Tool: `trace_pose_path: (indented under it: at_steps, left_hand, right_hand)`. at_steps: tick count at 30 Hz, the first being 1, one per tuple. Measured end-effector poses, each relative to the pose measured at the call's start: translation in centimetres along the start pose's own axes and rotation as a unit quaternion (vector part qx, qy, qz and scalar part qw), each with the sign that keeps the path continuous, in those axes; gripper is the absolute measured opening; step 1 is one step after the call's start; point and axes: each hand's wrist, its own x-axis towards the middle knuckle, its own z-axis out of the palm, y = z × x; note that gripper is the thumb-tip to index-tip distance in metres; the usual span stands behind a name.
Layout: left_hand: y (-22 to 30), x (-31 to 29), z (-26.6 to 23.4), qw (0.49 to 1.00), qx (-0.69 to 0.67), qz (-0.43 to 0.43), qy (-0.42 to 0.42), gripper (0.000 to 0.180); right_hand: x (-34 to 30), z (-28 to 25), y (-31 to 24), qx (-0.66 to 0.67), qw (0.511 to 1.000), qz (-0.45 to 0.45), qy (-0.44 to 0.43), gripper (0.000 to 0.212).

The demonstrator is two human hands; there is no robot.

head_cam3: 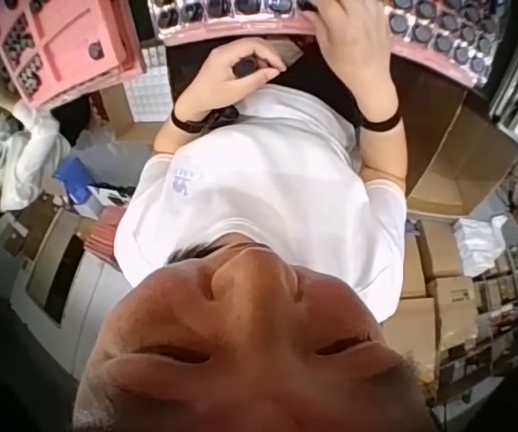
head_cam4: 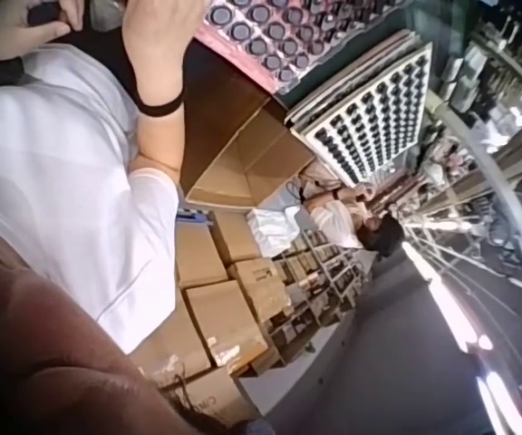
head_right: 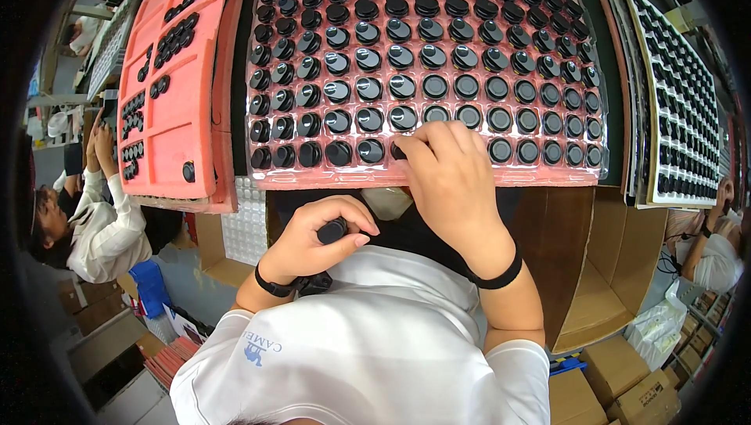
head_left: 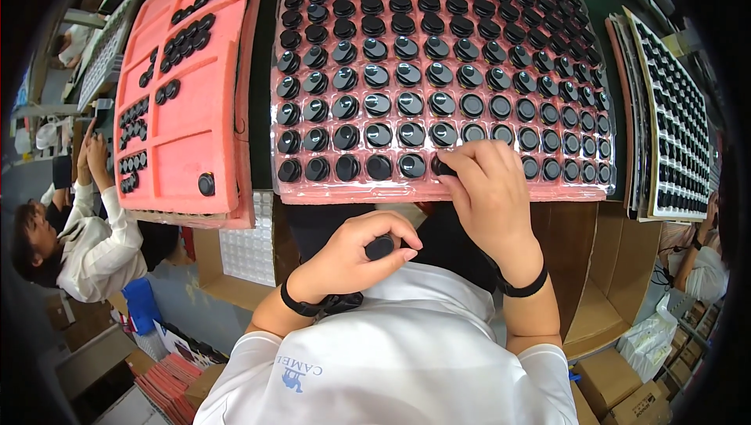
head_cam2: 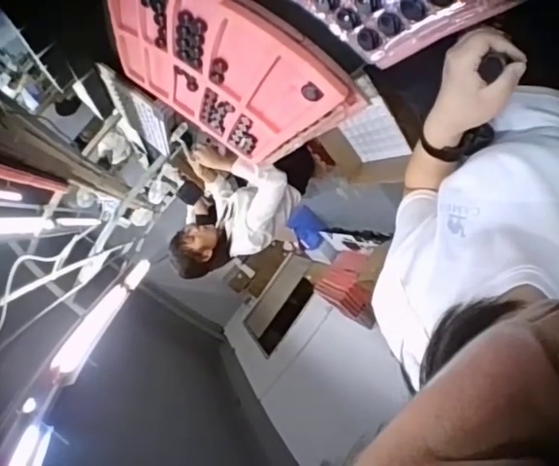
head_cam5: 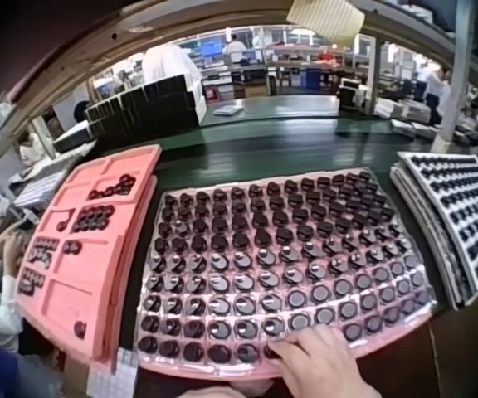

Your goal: Inspecting and sorting small black plastic components on an assembly line.

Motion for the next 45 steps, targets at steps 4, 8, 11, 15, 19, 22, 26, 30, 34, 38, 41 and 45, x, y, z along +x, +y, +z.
trace_pose_path:
  at_steps: [4,8,11,15,19,22,26,30,34,38,41,45]
  left_hand:
    - [0.2,-0.1,0.0,0.999,0.005,0.038,0.013,0.02]
    - [1.3,0.1,0.9,0.977,0.08,0.093,0.176,0.032]
    - [1.1,0.4,1.0,0.957,0.113,0.186,0.192,0.043]
    - [1.2,0.1,-0.2,0.947,0.198,0.214,0.136,0.046]
    - [0.7,-0.3,-0.7,0.98,-0.02,0.162,0.116,0.043]
    - [0.5,-0.1,-0.6,0.977,-0.078,0.159,0.12,0.041]
    - [0.7,-0.3,-0.1,0.975,-0.122,0.114,0.146,0.037]
    - [0.7,-0.6,-0.1,0.978,-0.102,0.095,0.155,0.038]
    - [0.9,-0.4,-0.4,0.979,-0.012,0.149,0.137,0.038]
    - [1.1,-0.3,-0.4,0.976,0.003,0.178,0.127,0.04]
    - [1.4,-0.3,-0.5,0.974,0.019,0.186,0.126,0.041]
    - [1.2,-0.4,-0.6,0.973,0.04,0.194,0.122,0.042]
  right_hand:
    - [-0.5,-0.8,-1.0,0.097,0.995,0.014,0.029,0.028]
    - [-1.5,-0.9,-2.6,0.47,0.866,0.155,-0.072,0.026]
    - [-1.8,-0.4,-3.1,0.587,0.785,0.173,-0.093,0.027]
    - [-2.0,-0.3,-3.2,0.588,0.781,0.174,-0.118,0.027]
    - [-1.7,-0.2,-3.8,0.773,0.576,0.24,-0.115,0.031]
    - [-1.8,0.6,-3.8,0.82,0.504,0.248,-0.108,0.036]
    - [-1.7,0.8,-3.9,0.835,0.493,0.236,-0.064,0.039]
    - [-1.9,0.4,-3.9,0.744,0.642,0.183,0.012,0.03]
    - [-1.2,0.1,-3.7,0.502,0.864,0.038,0.007,0.031]
    - [-1.7,0.9,-4.2,0.549,0.834,0.052,-0.025,0.032]
    - [-1.5,1.1,-4.2,0.574,0.816,0.06,-0.027,0.03]
    - [-1.5,0.9,-4.5,0.571,0.819,0.051,-0.012,0.027]
